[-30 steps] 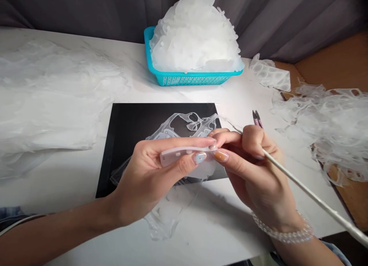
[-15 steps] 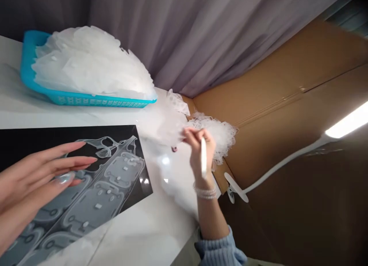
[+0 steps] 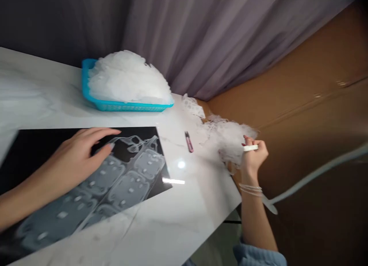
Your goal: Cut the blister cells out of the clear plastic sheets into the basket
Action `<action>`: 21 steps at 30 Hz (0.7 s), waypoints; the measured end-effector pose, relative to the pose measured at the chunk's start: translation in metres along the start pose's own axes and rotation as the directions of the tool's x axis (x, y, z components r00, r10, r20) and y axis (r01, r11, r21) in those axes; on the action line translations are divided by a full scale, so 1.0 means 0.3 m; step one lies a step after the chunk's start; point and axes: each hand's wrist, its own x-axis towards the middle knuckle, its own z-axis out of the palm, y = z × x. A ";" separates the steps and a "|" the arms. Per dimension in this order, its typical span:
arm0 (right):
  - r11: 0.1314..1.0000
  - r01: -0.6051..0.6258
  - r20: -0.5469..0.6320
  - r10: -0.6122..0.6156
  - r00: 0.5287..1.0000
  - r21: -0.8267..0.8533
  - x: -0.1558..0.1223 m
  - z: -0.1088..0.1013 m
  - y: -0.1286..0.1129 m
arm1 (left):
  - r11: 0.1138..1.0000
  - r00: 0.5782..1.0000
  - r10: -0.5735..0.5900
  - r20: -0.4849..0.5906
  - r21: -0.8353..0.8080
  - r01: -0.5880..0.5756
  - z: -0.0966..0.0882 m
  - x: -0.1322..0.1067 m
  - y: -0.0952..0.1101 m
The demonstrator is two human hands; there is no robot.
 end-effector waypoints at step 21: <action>0.904 -0.173 0.916 -0.361 0.175 0.390 -0.361 0.514 -0.388 | 0.939 0.995 0.097 -0.027 0.333 -0.083 -0.033 0.152 0.041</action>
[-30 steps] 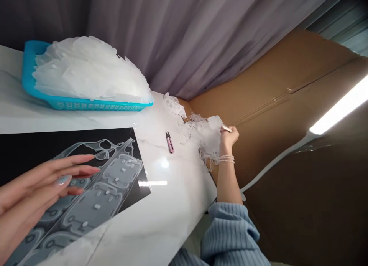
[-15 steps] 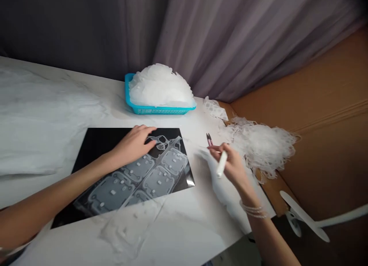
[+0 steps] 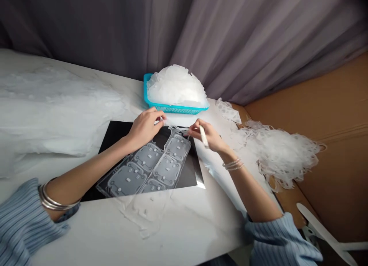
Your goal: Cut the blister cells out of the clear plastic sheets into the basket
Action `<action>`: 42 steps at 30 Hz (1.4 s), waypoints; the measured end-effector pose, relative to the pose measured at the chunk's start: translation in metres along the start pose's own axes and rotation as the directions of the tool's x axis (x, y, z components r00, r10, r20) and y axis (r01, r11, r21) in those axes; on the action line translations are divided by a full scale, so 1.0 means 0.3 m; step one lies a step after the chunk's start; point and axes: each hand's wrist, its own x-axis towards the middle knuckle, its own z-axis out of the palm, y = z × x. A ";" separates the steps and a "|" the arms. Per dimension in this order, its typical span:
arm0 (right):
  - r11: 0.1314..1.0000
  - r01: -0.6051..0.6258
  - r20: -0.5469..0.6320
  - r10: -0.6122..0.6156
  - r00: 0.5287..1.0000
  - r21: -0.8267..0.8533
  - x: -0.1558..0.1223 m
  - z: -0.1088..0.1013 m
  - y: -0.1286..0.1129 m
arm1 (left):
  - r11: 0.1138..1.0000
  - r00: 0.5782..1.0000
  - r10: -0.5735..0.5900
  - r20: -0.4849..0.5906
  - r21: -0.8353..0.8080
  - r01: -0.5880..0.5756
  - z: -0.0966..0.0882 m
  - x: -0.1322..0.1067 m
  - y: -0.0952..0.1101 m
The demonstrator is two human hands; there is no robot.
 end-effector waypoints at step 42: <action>0.950 0.225 0.166 -0.191 0.967 -0.216 -0.221 0.136 -0.025 | 0.847 0.945 0.217 0.244 0.435 -0.307 0.140 -0.442 0.285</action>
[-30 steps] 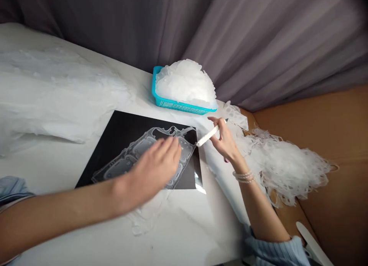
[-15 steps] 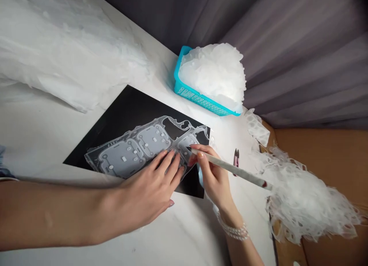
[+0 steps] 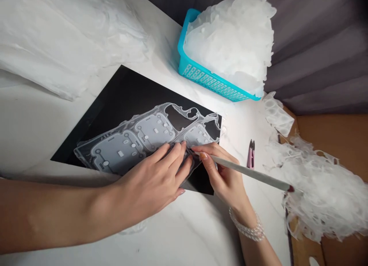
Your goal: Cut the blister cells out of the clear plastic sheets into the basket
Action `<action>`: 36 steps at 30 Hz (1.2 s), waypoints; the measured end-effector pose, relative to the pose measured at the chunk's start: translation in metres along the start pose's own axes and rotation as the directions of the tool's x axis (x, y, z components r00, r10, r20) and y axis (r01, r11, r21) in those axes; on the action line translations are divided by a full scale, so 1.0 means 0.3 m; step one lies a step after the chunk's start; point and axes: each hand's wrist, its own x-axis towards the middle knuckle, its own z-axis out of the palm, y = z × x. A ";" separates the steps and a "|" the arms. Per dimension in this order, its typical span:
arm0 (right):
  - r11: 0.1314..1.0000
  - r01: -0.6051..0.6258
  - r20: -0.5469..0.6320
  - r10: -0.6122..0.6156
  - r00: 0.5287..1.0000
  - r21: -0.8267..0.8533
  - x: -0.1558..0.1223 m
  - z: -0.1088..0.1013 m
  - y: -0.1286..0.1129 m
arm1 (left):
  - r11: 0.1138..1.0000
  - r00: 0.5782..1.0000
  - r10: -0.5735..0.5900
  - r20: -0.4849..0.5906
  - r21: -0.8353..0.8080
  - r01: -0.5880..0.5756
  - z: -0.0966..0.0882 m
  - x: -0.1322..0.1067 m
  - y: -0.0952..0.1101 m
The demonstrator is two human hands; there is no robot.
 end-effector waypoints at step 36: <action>0.766 0.375 0.228 -0.299 0.927 -0.522 -0.007 0.045 -0.015 | 0.999 0.994 -0.045 -0.103 0.004 0.046 0.031 -0.004 0.014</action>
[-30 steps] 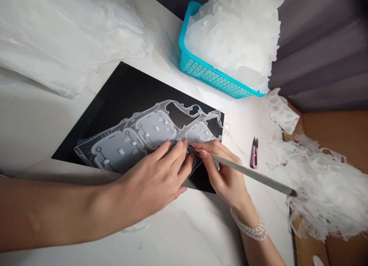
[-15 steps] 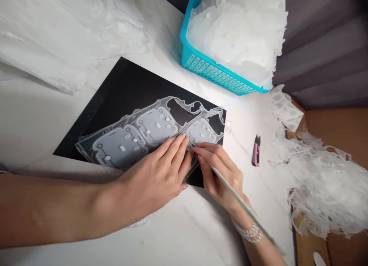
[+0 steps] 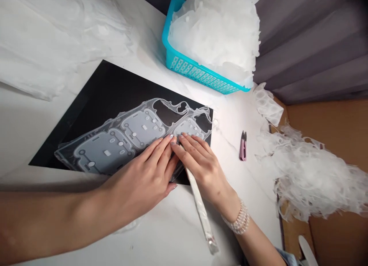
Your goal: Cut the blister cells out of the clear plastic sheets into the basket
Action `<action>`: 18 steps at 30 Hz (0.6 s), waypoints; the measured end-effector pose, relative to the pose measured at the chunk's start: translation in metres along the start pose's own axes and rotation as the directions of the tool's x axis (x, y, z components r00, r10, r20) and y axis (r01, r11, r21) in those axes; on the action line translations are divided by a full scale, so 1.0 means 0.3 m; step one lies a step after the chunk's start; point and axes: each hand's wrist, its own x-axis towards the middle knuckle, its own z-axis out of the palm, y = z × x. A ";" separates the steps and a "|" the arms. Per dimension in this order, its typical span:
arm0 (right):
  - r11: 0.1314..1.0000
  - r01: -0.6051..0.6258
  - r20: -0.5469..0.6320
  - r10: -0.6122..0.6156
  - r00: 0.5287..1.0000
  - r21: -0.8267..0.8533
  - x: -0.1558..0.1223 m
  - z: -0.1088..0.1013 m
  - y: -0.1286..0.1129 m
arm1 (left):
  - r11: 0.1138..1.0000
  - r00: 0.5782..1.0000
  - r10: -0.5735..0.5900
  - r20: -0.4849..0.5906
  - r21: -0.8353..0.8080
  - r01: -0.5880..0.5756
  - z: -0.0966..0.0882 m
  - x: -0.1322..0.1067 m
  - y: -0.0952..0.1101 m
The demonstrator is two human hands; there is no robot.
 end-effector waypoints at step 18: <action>0.144 -0.366 0.094 0.824 0.558 0.919 -0.221 -0.244 0.445 | 0.985 0.999 -0.021 0.043 -0.170 0.028 -0.058 0.040 -0.020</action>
